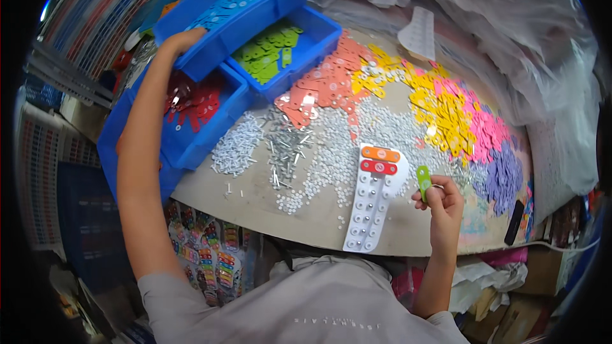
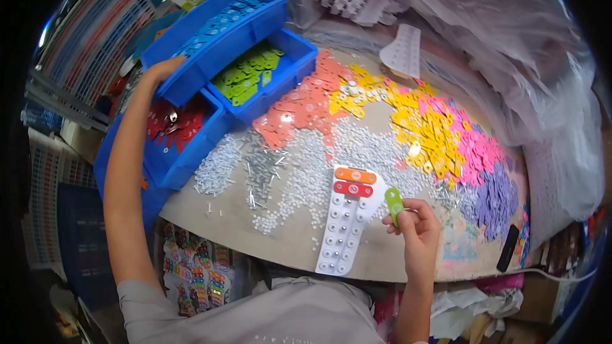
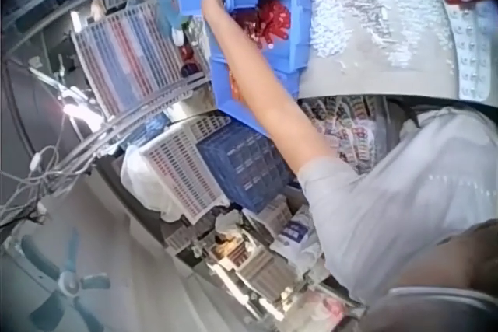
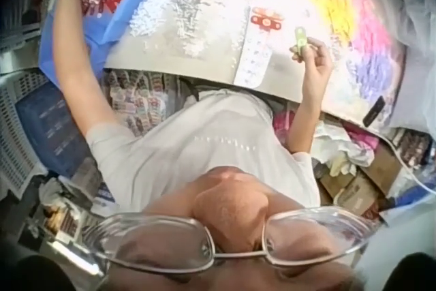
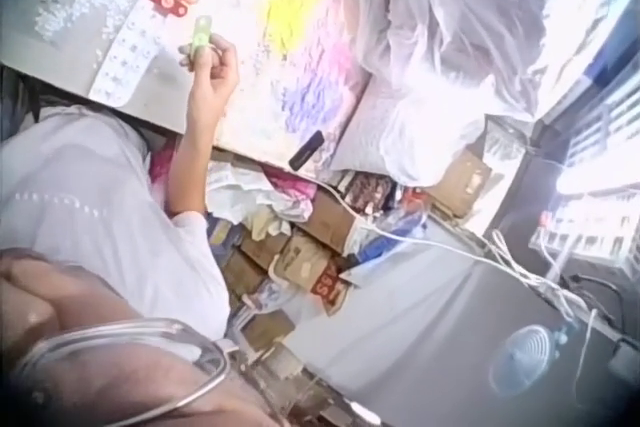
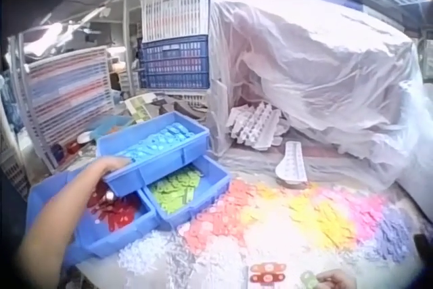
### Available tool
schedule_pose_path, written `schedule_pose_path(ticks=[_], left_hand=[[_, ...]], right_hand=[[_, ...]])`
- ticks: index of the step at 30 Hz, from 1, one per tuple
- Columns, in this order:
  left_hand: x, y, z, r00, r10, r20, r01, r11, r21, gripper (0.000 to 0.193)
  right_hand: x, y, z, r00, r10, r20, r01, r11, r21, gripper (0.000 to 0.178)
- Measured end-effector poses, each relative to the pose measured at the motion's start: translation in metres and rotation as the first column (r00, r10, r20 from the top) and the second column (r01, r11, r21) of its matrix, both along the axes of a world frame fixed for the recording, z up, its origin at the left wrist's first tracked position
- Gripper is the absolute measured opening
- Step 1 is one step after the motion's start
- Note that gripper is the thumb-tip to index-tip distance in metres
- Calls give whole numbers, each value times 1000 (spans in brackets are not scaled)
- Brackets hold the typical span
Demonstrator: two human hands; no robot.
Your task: Assembling multi-colored silicone fidget toys by placing colored buttons into white frames.
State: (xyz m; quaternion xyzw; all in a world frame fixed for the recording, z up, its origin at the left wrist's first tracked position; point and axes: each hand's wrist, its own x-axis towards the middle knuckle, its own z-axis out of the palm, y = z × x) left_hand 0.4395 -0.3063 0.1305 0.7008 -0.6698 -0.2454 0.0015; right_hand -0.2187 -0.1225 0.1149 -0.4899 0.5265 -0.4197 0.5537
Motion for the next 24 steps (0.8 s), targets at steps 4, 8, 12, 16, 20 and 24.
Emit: schedule_pose_path(ticks=[4, 8, 12, 16, 20, 24], left_hand=[[-15, 2, 3, 982, 191, -2, -191, 981, 27, 46], [39, -3, -16, 947, 320, 4, -320, 947, 35, 52], [19, -6, -13, 838, 530, -128, -536, 844, -12, 54], [38, 1, -15, 935, 301, -186, -274, 949, 158, 52], [26, 5, -11, 869, 377, -320, -322, 923, 212, 51], [12, 6, 11, 956, 293, 32, -294, 956, 17, 44]], right_hand=[[-1, 7, -3, 999, 32, 21, -31, 999, -7, 21], [9, 8, -5, 993, 114, 23, -112, 991, -68, 19], [10, 13, -7, 992, 126, -15, -127, 988, -87, 21], [15, 16, -9, 991, 134, -15, -135, 989, -57, 19], [14, 25, -7, 983, 129, -131, -139, 988, -72, 12], [9, 30, -12, 972, 113, -205, -132, 988, -81, 7]])
